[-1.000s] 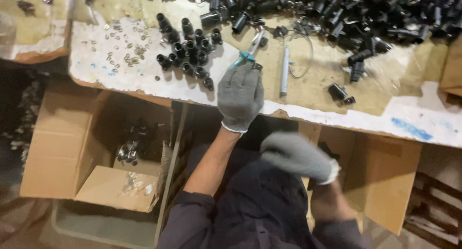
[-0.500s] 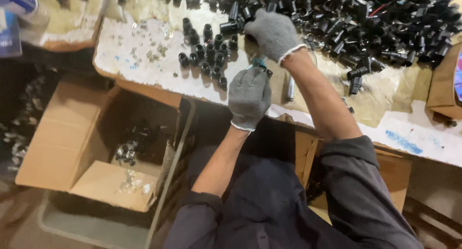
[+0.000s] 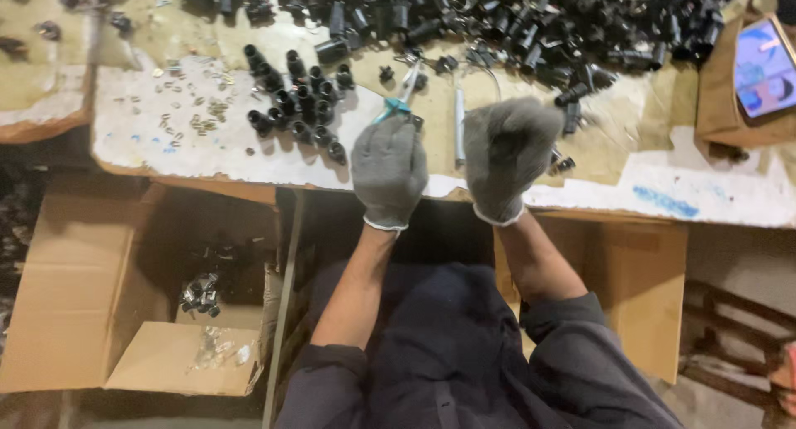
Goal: The person, wearing gloves, assembles small black plastic lamp holder components at a workbench. They pick parts from the table, fit pieces together by hand, use pliers and a screwdriver-like tool on the assemblies, and place finished units into cardboard boxes below the bench.
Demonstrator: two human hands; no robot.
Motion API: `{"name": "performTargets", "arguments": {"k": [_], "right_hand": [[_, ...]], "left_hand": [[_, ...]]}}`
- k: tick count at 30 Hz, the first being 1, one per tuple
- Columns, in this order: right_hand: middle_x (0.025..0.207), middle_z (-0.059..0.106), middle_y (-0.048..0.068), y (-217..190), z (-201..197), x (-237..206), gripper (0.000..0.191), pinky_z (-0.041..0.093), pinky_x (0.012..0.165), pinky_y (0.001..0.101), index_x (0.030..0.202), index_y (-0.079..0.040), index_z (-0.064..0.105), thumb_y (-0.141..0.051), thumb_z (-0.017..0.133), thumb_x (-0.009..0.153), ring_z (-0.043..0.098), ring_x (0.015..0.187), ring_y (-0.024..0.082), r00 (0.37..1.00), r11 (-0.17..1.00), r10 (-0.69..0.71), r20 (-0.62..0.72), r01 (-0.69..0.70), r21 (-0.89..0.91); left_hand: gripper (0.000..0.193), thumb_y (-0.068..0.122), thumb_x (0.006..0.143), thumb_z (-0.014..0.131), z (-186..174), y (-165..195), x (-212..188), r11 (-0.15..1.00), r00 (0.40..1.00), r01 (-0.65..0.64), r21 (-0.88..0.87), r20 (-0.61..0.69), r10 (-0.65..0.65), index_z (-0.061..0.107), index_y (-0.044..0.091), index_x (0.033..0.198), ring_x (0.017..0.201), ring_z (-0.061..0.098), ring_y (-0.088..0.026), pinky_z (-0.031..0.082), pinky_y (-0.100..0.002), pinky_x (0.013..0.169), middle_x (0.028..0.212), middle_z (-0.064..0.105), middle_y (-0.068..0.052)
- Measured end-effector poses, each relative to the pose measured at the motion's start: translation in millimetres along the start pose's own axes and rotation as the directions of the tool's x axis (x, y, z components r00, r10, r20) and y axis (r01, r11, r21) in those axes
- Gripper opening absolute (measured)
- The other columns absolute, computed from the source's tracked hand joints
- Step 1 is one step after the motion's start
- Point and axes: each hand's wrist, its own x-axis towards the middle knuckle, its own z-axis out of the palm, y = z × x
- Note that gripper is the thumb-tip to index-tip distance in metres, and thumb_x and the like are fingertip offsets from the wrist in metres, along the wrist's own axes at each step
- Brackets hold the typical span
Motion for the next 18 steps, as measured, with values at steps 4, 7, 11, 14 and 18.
{"name": "performTargets", "arguments": {"k": [4, 7, 11, 14, 18], "right_hand": [[0.093, 0.052, 0.005, -22, -15, -17, 0.039, 0.056, 0.080, 0.0385, 0.101, -0.007, 0.044, 0.014, 0.074, 0.087, 0.052, 0.083, 0.020, 1.000, 0.999, 0.011, -0.002, -0.011, 0.034], [0.096, 0.053, 0.008, -30, -24, -24, 0.039, 0.061, 0.088, 0.0406, 0.103, -0.006, 0.044, 0.011, 0.075, 0.087, 0.058, 0.087, 0.020, 0.999, 0.996, 0.043, 0.028, -0.045, 0.080], [0.087, 0.056, 0.007, -30, -31, -28, 0.040, 0.058, 0.077, 0.0332, 0.100, -0.004, 0.046, 0.009, 0.078, 0.079, 0.061, 0.080, 0.020, 0.999, 0.999, -0.044, -0.029, 0.044, 0.014], [0.090, 0.052, 0.007, -26, -39, -30, 0.034, 0.058, 0.087, 0.0435, 0.102, -0.007, 0.044, 0.007, 0.068, 0.082, 0.056, 0.084, 0.027, 0.998, 0.999, -0.041, 0.051, 0.040, 0.015], [0.083, 0.054, 0.004, -13, -43, -40, 0.032, 0.052, 0.078, 0.0408, 0.093, -0.008, 0.047, 0.013, 0.070, 0.084, 0.054, 0.070, 0.019, 0.996, 0.994, -0.086, 0.000, 0.086, 0.062]], "left_hand": [[0.017, 0.007, 0.089, 0.077, 1, 3, -2, 1.000, 1.000, 0.007, 0.006, 0.018, -0.007, 0.072, 0.006, 0.105, 0.107, 0.067, -0.033, 0.054, -0.044, 0.098, 0.113, 0.071, -0.011], [0.017, 0.006, 0.089, 0.078, 2, 4, -3, 1.000, 1.000, 0.006, 0.004, 0.019, -0.007, 0.072, 0.005, 0.105, 0.107, 0.066, -0.033, 0.054, -0.044, 0.098, 0.112, 0.071, -0.011], [0.018, 0.006, 0.088, 0.077, 4, 6, -5, 1.000, 1.000, 0.013, 0.007, 0.020, -0.013, 0.073, 0.004, 0.106, 0.107, 0.066, -0.035, 0.054, -0.044, 0.098, 0.111, 0.070, -0.013], [0.018, 0.007, 0.089, 0.078, 6, 6, -6, 1.000, 1.000, 0.008, 0.007, 0.022, -0.008, 0.073, 0.004, 0.106, 0.107, 0.066, -0.035, 0.054, -0.045, 0.099, 0.111, 0.070, -0.013], [0.018, 0.007, 0.090, 0.079, 7, 7, -8, 1.000, 0.999, 0.007, 0.016, 0.036, -0.008, 0.073, 0.004, 0.107, 0.107, 0.066, -0.035, 0.054, -0.046, 0.099, 0.110, 0.070, -0.013]]}}
